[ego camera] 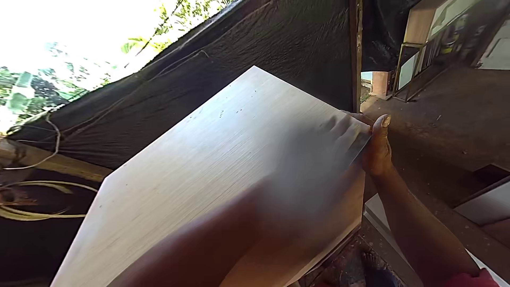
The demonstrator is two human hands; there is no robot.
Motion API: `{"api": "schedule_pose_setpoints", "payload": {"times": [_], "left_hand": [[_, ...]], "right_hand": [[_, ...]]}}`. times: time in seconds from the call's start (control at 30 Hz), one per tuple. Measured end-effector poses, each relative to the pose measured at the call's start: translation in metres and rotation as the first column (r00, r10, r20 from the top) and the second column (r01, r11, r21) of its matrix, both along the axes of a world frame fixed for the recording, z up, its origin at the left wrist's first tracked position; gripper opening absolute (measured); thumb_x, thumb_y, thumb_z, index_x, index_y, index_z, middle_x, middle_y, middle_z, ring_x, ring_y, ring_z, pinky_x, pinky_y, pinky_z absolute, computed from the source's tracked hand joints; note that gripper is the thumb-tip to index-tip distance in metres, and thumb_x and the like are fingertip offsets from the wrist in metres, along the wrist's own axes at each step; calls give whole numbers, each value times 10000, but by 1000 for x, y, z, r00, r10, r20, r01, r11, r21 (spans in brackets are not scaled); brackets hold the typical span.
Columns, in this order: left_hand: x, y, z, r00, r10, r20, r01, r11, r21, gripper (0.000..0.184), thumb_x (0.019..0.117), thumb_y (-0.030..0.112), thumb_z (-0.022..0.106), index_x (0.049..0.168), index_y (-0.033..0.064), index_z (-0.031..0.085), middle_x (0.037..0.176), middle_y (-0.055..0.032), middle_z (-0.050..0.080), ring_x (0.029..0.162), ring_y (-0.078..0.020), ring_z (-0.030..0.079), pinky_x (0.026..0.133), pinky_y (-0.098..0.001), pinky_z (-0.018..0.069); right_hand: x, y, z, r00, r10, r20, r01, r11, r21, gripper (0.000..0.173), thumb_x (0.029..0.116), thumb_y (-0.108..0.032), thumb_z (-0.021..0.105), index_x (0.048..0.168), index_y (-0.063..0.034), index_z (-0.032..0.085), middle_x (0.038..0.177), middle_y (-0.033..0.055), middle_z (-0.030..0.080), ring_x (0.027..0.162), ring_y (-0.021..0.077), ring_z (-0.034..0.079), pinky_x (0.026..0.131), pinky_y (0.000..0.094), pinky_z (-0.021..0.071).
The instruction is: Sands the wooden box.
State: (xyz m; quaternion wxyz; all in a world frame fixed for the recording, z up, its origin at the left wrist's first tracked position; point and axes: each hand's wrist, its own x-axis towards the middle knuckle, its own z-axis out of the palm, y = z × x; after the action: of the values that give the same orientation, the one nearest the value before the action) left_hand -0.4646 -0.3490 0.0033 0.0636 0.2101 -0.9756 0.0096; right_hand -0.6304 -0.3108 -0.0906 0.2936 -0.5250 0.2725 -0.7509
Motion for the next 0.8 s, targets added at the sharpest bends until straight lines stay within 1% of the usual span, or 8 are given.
{"api": "schedule_pose_setpoints", "payload": {"times": [0.13, 0.23, 0.3, 0.37, 0.43, 0.53, 0.67, 0.8], "left_hand": [[-14, -12, -3, 997, -69, -27, 70, 997, 43, 626, 1056, 421, 446, 1633, 227, 299, 1709, 6, 223, 1581, -222, 181, 1265, -517, 230], [38, 39, 11, 998, -13, -54, 19, 994, 111, 623, 1010, 363, 503, 1584, 141, 406, 1670, -53, 325, 1563, -234, 243, 1279, -512, 237], [35, 90, 61, 947, 232, 224, -274, 945, 177, 547, 1059, 289, 494, 1589, 219, 381, 1673, 51, 307, 1552, -119, 243, 1268, -383, 227], [43, 68, 37, 996, 65, 66, -72, 992, 101, 583, 1009, 292, 514, 1572, 168, 425, 1661, -27, 344, 1551, -206, 274, 1272, -458, 258], [20, 25, 8, 992, -105, -75, 108, 994, 31, 610, 1018, 354, 483, 1594, 178, 389, 1676, -54, 311, 1561, -260, 246, 1261, -544, 254], [-42, 28, 40, 999, 41, -19, -37, 982, 186, 547, 1041, 200, 562, 1570, 152, 431, 1690, -30, 279, 1569, -226, 222, 1256, -525, 184], [34, 32, 11, 990, -84, -110, 93, 992, 84, 652, 994, 327, 511, 1609, 176, 356, 1696, -43, 263, 1572, -230, 214, 1272, -532, 246], [83, 102, 51, 985, 169, 46, -172, 982, 73, 494, 997, 238, 456, 1472, 134, 541, 1528, -55, 539, 1453, -204, 461, 1166, -459, 397]], "right_hand": [[0, -3, 1, 986, 32, 162, -41, 998, 52, 765, 1045, -600, -23, 1149, -220, 633, 1018, -112, 711, 1001, -19, 664, 914, 252, 564], [3, 2, 8, 994, 65, 91, -72, 995, 73, 934, 1031, -573, -104, 1269, -106, 669, 1131, -26, 745, 1058, 51, 694, 961, 311, 580], [4, 4, 9, 999, 26, 32, -29, 996, 88, 911, 1050, -514, -109, 1307, -37, 624, 1169, 6, 733, 1083, 59, 690, 984, 318, 571], [3, 5, 5, 1000, -2, 0, 2, 997, 72, 876, 1064, -504, -75, 1307, -38, 625, 1161, 14, 730, 1071, 59, 688, 968, 310, 574], [4, 4, 1, 999, -10, 35, 8, 999, 44, 752, 1085, -536, 41, 1262, -113, 638, 1094, -30, 720, 1009, 28, 679, 898, 271, 579], [3, -3, -6, 993, -78, 89, 80, 996, -25, 376, 1120, -387, 236, 1287, -234, 536, 1114, -149, 661, 1082, -51, 620, 963, 222, 526], [5, 2, 4, 999, 7, 47, -8, 1000, 20, 816, 1078, -514, -23, 1273, -98, 651, 1113, -13, 731, 1034, 52, 689, 925, 295, 582], [7, 3, 5, 999, -30, -32, 30, 1000, 4, 865, 1068, -519, -56, 1327, -38, 615, 1173, 14, 725, 1081, 51, 687, 971, 305, 571]]}}
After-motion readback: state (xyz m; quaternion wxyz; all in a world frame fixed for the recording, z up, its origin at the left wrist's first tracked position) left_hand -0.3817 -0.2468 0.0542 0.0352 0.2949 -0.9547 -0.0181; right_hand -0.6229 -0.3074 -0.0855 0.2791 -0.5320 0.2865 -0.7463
